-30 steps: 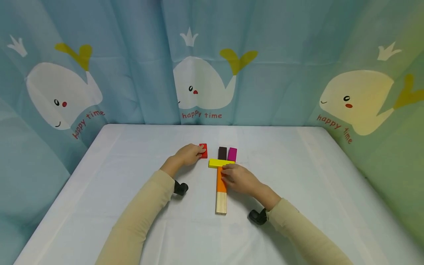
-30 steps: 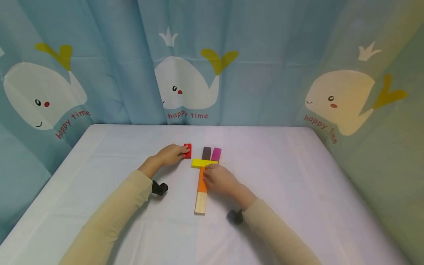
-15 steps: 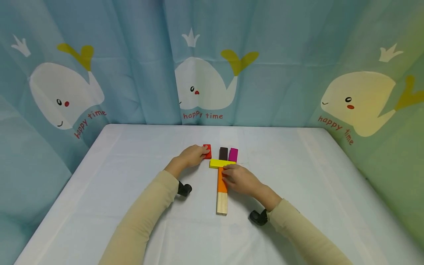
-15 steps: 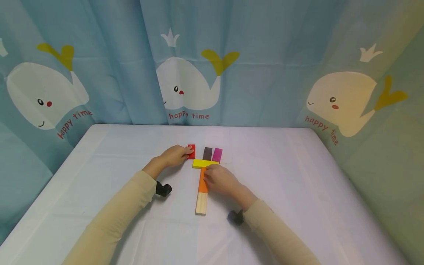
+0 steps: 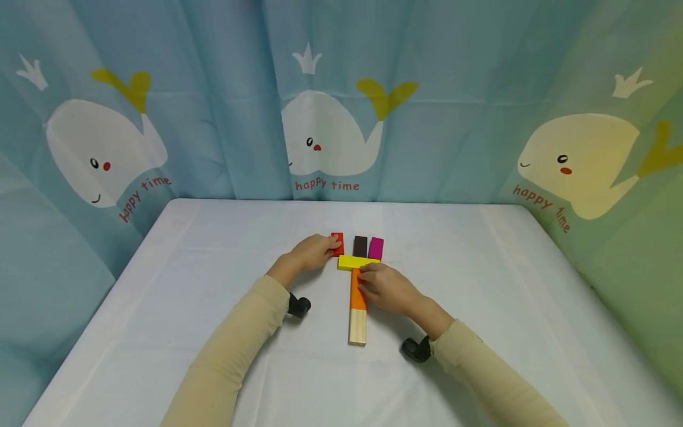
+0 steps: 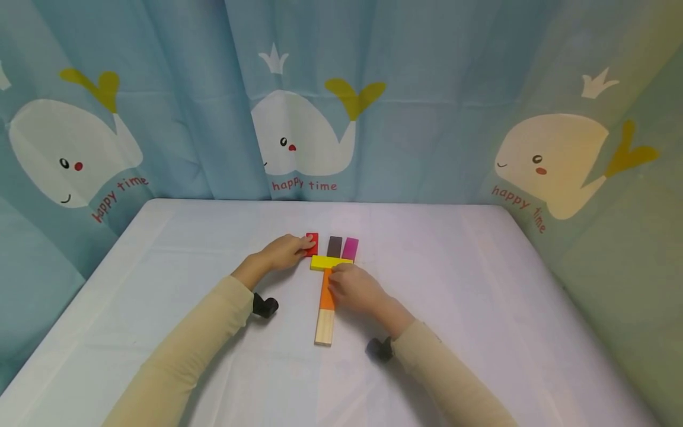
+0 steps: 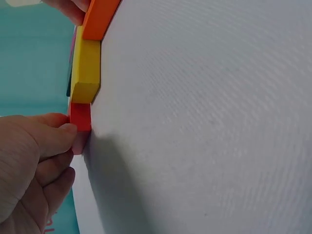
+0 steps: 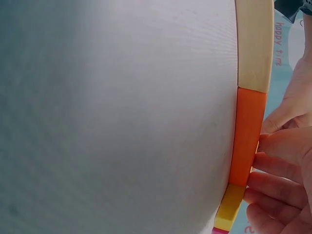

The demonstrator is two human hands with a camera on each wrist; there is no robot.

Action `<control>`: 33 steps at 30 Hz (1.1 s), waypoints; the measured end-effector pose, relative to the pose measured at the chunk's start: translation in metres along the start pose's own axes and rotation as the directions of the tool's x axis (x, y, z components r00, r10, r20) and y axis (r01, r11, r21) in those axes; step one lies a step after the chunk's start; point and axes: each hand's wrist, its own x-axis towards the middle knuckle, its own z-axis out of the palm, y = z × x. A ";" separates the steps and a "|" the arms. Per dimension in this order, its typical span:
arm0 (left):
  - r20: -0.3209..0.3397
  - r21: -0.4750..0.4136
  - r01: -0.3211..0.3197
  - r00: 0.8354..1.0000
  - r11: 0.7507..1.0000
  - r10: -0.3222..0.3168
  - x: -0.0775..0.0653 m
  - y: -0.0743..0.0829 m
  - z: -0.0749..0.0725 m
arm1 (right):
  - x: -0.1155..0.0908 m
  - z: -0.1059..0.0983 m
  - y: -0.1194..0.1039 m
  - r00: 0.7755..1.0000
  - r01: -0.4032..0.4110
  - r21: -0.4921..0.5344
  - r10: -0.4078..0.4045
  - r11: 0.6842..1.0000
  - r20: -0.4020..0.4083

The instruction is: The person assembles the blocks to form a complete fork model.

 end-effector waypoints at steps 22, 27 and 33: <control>-0.005 -0.024 0.008 1.000 1.000 -0.008 -0.004 0.002 0.001 | 0.001 0.001 0.001 1.000 0.011 0.003 -0.011 1.000 -0.008; 0.006 -0.021 0.010 1.000 1.000 -0.010 -0.003 0.003 0.000 | 0.001 0.001 0.001 1.000 0.009 0.011 -0.009 1.000 -0.008; 0.006 -0.006 0.009 1.000 1.000 -0.009 -0.002 0.003 0.001 | 0.001 0.001 0.000 1.000 0.012 -0.001 -0.012 1.000 -0.004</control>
